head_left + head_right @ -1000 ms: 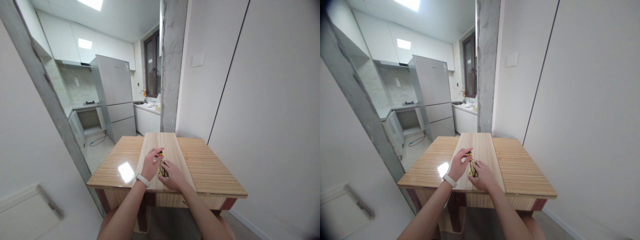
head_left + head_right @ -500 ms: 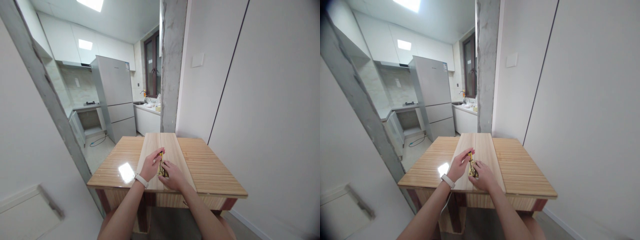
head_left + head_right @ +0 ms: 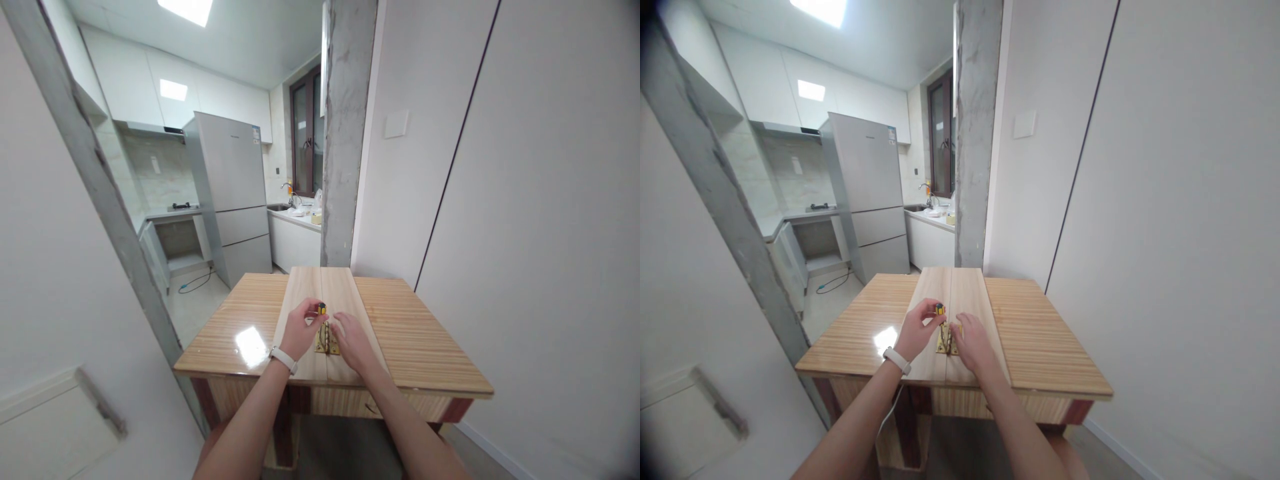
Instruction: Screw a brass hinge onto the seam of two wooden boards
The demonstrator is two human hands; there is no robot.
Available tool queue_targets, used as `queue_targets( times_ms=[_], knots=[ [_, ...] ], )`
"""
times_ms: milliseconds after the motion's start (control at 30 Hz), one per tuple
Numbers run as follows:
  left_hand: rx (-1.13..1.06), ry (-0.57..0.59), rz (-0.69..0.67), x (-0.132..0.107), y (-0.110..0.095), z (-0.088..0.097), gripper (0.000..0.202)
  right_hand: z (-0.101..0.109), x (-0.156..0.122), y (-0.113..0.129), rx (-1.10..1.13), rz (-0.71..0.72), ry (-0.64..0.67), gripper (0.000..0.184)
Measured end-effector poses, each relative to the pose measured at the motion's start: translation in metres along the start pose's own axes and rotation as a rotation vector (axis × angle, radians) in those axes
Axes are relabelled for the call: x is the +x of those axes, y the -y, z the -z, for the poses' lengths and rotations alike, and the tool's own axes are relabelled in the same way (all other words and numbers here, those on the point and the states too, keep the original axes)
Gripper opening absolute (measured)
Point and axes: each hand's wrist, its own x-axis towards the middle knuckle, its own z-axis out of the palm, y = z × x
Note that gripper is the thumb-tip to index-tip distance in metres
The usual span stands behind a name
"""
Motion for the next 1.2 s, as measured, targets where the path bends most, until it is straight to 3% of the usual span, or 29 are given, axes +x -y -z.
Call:
queue_targets(
  times_ms=[133,300,467,700,800,1000,1200],
  knots=[
    [-0.004,-0.008,0.011,0.003,-0.004,-0.004,0.023,0.038,0.020,0.030,0.027,-0.063,-0.018,0.055],
    [0.030,-0.040,0.018,0.008,-0.006,-0.010,0.011,0.070,0.040,0.069,-0.219,-0.011,0.070,0.055],
    [0.053,-0.040,0.015,0.010,-0.002,-0.008,0.016,0.070,0.051,0.084,-0.362,0.063,0.169,0.045],
    [-0.005,0.203,0.042,0.002,0.014,0.004,0.017,0.077,0.065,0.088,-0.437,0.040,0.254,0.039],
    [-0.027,0.249,0.044,0.000,0.026,0.004,0.022,0.082,0.071,0.091,-0.484,0.059,0.314,0.037],
    [-0.054,0.217,0.079,0.000,0.044,-0.001,0.022,0.086,0.081,0.091,-0.495,0.092,0.410,0.031],
    [0.008,0.134,0.118,0.000,0.045,-0.005,0.016,0.087,0.084,0.093,-0.476,0.139,0.490,0.024]
  ],
)
